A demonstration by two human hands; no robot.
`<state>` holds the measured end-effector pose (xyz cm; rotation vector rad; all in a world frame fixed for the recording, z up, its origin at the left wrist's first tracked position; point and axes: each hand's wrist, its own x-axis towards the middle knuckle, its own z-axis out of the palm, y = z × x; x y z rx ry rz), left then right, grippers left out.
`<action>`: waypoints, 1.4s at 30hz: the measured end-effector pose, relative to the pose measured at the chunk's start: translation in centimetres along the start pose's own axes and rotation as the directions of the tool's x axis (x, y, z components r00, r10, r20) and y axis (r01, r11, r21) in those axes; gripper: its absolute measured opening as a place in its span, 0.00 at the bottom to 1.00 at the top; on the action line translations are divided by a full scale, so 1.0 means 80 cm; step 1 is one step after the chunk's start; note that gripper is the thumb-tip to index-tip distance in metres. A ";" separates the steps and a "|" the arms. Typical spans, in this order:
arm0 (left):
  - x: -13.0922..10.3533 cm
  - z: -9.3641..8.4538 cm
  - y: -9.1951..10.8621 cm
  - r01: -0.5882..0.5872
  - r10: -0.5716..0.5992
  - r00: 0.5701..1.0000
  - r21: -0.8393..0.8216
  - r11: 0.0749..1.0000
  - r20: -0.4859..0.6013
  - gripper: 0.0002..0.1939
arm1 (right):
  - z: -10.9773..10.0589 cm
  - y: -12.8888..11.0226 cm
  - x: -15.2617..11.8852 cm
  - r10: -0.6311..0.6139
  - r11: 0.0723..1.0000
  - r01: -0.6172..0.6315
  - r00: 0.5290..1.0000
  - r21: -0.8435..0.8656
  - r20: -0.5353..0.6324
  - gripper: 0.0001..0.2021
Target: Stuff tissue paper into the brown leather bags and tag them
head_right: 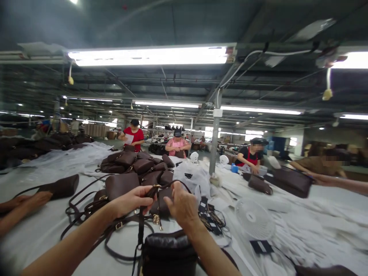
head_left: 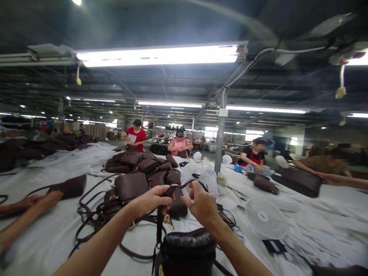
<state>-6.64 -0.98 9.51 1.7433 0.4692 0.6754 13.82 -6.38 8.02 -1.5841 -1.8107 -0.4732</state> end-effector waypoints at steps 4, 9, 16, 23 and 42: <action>-0.004 -0.004 0.009 0.034 -0.033 0.999 0.018 0.999 -0.034 0.11 | -0.028 -0.011 0.005 -0.114 0.985 0.112 0.993 -0.133 -0.007 0.09; 0.008 0.013 0.008 -0.180 0.181 0.969 0.025 0.983 -0.171 0.11 | -0.046 -0.030 0.003 -0.214 0.968 0.206 0.976 0.144 0.041 0.15; 0.008 -0.011 -0.038 -0.231 -0.118 0.859 -0.582 0.780 -0.498 0.07 | -0.094 0.041 0.011 -0.034 0.824 -0.279 0.844 0.492 0.536 0.13; 0.000 -0.047 -0.048 -0.366 -0.297 0.773 -0.777 0.513 -0.560 0.14 | -0.103 0.127 -0.005 0.074 0.897 -0.292 0.839 0.331 0.540 0.23; 0.000 -0.039 -0.030 -0.245 -0.107 0.878 -0.630 0.737 -0.466 0.11 | -0.063 0.007 0.026 -0.043 0.653 -0.551 0.658 0.520 0.752 0.21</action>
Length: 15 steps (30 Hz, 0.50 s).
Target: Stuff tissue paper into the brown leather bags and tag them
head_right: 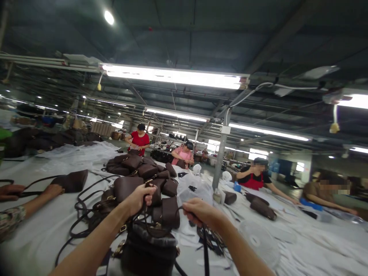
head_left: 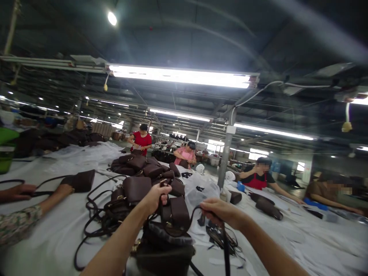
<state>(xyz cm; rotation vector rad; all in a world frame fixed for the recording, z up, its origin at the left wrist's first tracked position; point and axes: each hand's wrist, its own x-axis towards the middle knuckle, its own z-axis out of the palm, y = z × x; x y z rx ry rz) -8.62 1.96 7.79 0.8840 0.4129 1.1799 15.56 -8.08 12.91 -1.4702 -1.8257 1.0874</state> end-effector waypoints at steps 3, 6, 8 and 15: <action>-0.012 0.040 -0.027 -0.004 -0.036 0.981 0.200 0.980 0.193 0.16 | 0.037 -0.040 0.034 -0.040 0.995 0.042 0.999 -0.086 0.017 0.18; -0.016 0.040 -0.031 -0.082 -0.083 0.944 0.471 0.878 0.320 0.11 | 0.050 -0.052 0.054 -0.023 0.989 0.028 0.999 -0.148 0.038 0.19; -0.012 0.017 -0.019 -0.098 -0.043 0.970 0.548 0.831 0.239 0.08 | 0.038 -0.041 0.052 -0.035 0.994 0.042 0.997 -0.104 0.067 0.18; -0.002 -0.054 0.013 -0.117 0.147 0.982 0.230 0.966 -0.121 0.12 | 0.002 0.008 0.027 -0.067 0.975 0.064 0.998 0.211 0.006 0.25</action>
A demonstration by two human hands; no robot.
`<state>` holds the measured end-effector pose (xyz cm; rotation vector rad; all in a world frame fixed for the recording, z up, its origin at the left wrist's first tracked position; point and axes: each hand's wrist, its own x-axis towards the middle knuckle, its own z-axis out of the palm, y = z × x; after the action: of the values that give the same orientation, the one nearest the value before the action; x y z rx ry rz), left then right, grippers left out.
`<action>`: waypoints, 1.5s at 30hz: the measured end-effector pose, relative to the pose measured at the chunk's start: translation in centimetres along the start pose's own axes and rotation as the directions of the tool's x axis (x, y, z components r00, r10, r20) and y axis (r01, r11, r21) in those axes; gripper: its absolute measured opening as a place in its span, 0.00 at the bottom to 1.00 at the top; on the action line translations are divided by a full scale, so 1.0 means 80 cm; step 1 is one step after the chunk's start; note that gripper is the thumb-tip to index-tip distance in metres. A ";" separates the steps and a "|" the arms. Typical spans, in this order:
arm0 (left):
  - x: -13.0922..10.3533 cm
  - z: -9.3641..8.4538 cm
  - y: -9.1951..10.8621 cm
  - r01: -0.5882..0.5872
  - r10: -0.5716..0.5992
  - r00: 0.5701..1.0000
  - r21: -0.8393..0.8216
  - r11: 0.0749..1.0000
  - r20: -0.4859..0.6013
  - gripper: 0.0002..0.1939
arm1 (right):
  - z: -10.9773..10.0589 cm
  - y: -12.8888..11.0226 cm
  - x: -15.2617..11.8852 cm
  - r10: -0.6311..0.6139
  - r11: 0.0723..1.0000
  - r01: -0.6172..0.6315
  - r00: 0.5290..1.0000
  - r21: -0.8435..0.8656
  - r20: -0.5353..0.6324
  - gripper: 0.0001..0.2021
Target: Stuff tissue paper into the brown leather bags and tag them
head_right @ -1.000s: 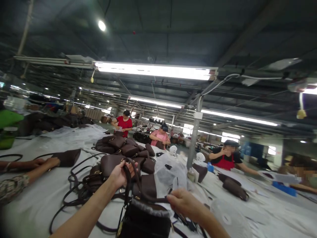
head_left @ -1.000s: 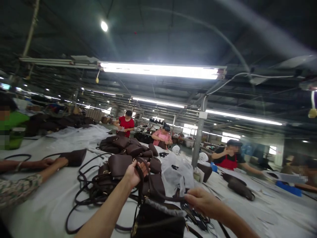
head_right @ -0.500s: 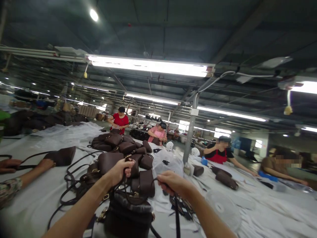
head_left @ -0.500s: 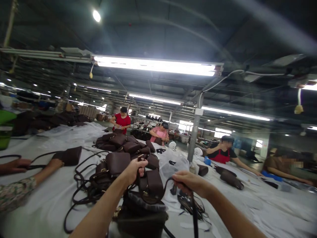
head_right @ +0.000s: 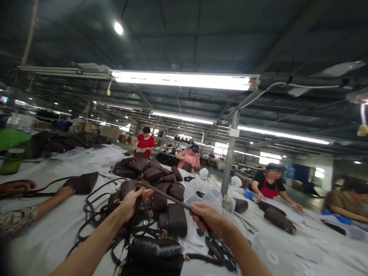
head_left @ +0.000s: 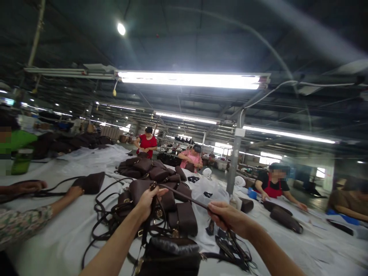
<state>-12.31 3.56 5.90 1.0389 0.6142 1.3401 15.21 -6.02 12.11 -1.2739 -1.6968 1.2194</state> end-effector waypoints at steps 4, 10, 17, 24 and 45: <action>-0.008 0.031 -0.026 0.153 -0.132 0.988 -0.491 0.858 0.078 0.14 | 0.058 0.011 0.031 0.031 0.999 -0.031 0.999 -0.034 -0.018 0.19; -0.002 0.045 -0.055 0.189 -0.149 0.982 -0.566 0.803 0.116 0.13 | 0.118 0.031 0.069 0.124 0.988 -0.125 0.992 -0.092 -0.017 0.14; 0.017 -0.020 -0.017 0.054 -0.096 0.993 -0.483 0.874 -0.064 0.18 | 0.077 0.056 0.031 0.086 0.990 -0.076 0.993 -0.122 0.079 0.19; -0.002 0.007 -0.003 -0.041 0.031 0.998 -0.200 0.979 -0.051 0.18 | 0.030 0.030 0.005 -0.031 0.992 0.042 0.995 -0.121 0.097 0.16; -0.029 0.077 0.008 -0.276 -0.245 0.799 0.697 0.661 0.549 0.17 | 0.068 -0.033 0.025 -0.293 -0.181 0.198 0.924 -0.963 0.245 0.12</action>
<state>-7.74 -0.30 8.76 2.0734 0.6695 0.6275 8.86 -5.81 12.79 -1.4660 -2.7283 -0.8568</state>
